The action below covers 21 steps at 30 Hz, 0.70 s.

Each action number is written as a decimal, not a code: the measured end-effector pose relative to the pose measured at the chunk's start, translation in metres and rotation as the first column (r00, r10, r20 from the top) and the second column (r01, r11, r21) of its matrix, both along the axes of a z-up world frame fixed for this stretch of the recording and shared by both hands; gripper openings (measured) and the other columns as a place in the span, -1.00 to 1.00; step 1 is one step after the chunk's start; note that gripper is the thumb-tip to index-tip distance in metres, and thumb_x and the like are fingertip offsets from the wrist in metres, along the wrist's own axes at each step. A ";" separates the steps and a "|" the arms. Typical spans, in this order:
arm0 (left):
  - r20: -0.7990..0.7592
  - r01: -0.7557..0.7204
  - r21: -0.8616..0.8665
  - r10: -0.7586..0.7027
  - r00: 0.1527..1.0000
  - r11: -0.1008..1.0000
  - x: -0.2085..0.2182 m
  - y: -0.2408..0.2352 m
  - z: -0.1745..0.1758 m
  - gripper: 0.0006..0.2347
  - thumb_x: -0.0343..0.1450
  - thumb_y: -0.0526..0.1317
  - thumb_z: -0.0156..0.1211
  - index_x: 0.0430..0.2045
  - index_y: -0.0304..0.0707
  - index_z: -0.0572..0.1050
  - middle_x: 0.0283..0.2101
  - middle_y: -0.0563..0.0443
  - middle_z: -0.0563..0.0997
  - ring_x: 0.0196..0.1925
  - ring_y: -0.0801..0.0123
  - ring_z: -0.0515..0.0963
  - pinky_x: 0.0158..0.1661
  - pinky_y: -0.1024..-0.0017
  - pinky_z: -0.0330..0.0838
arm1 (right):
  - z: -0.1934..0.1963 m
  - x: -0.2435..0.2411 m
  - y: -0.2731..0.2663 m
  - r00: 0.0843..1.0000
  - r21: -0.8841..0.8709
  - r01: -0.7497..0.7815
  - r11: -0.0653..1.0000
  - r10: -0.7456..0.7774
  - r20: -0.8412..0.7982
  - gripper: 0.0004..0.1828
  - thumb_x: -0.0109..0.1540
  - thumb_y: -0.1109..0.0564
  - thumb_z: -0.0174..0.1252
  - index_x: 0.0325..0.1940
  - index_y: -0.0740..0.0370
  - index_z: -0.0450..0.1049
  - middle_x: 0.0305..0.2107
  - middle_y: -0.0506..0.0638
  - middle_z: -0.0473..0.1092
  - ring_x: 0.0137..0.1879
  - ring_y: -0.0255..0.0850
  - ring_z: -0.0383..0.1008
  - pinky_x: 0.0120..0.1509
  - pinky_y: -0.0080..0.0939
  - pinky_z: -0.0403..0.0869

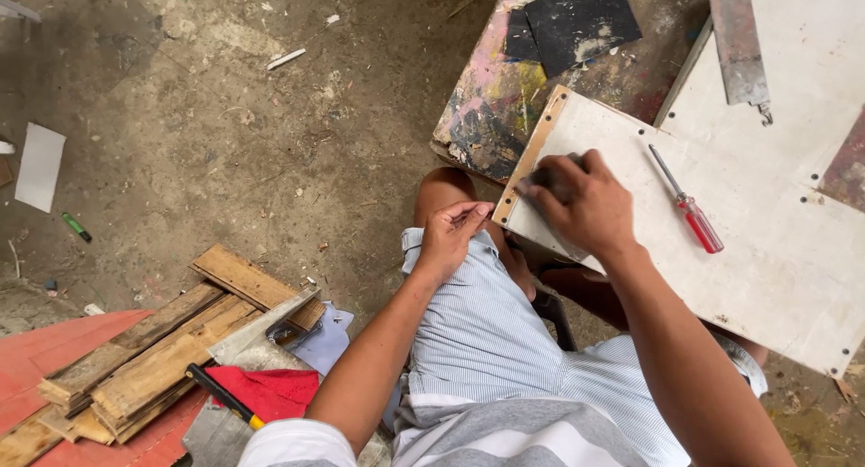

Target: Fastening and preparing metal components on a white panel using a screwdriver and a putty knife.

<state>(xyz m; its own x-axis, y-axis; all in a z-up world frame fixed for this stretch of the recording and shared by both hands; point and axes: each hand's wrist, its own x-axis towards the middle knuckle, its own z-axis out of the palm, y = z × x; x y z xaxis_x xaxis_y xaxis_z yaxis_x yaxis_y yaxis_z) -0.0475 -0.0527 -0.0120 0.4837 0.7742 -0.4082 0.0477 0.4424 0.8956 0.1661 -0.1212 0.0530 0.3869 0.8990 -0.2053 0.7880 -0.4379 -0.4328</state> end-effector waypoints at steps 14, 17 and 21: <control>-0.010 0.011 0.035 -0.010 1.000 0.999 0.001 0.002 -0.006 -0.82 0.47 -0.21 0.35 -0.14 -0.30 0.67 -0.20 -0.10 0.73 -0.16 0.50 0.66 -0.08 0.49 0.64 | 0.033 -0.008 0.006 0.990 -0.170 -0.108 0.979 0.121 0.070 -0.60 0.31 -0.33 0.06 0.17 -0.29 0.46 -0.20 0.12 0.33 -0.12 0.02 0.59 -0.13 0.01 0.59; -0.007 0.004 0.029 -0.004 1.000 1.000 0.004 0.001 -0.007 -0.81 0.49 -0.20 0.32 -0.13 -0.31 0.66 -0.19 -0.12 0.72 -0.15 0.47 0.66 -0.08 0.46 0.63 | 0.037 -0.013 0.003 0.992 -0.151 -0.117 0.982 0.124 0.038 -0.59 0.30 -0.32 0.07 0.18 -0.25 0.46 -0.21 0.15 0.34 -0.13 0.05 0.59 -0.14 0.03 0.60; -0.060 0.015 0.043 -0.012 0.998 0.999 0.006 0.004 0.007 -0.80 0.53 -0.18 0.25 -0.12 -0.35 0.64 -0.18 -0.16 0.72 -0.16 0.40 0.67 -0.09 0.40 0.64 | 0.023 -0.010 -0.011 1.000 -0.062 -0.017 0.998 0.016 -0.022 -0.50 0.29 -0.35 0.12 0.23 -0.20 0.44 -0.19 0.16 0.33 -0.13 0.14 0.59 -0.16 0.10 0.59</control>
